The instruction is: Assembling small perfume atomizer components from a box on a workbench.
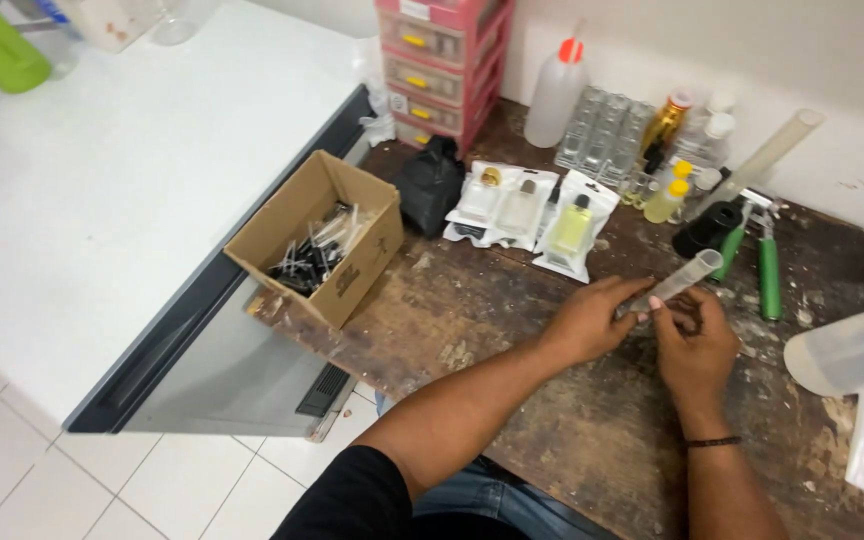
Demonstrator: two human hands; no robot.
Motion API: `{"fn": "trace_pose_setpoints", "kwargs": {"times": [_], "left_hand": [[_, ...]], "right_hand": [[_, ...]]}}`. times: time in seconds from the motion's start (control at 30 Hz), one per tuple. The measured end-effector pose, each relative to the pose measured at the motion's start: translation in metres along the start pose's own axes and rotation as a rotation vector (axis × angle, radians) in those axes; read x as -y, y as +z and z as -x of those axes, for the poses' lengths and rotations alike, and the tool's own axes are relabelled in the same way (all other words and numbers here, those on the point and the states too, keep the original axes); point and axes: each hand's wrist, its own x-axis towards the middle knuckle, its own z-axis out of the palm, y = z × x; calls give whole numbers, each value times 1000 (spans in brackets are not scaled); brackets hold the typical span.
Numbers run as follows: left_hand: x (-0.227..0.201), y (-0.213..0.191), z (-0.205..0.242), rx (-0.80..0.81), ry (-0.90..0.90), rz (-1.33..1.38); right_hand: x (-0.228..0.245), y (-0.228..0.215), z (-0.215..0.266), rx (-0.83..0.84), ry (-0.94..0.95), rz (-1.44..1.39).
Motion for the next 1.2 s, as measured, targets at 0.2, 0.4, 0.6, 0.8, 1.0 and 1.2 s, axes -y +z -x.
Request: {"fn": "trace_pose_setpoints", "kwargs": {"times": [0.2, 0.4, 0.6, 0.8, 1.0, 1.2], "left_hand": [[4, 4, 2, 62, -114, -65], [-13, -6, 2, 109, -184, -60], [-53, -40, 13, 127, -283, -66], [-49, -110, 83, -342, 46, -391], [-80, -226, 148, -760, 58, -974], [-73, -262, 178, -696, -309, -1109]], "right_hand": [[-3, -2, 2, 18, 58, 148], [-1, -6, 3, 31, 71, 93], [9, -13, 15, -147, -341, 315], [66, 74, 19, 270, -289, 241], [160, 173, -4, 539, -249, 77], [189, 240, -20, 764, -263, 24]]}}
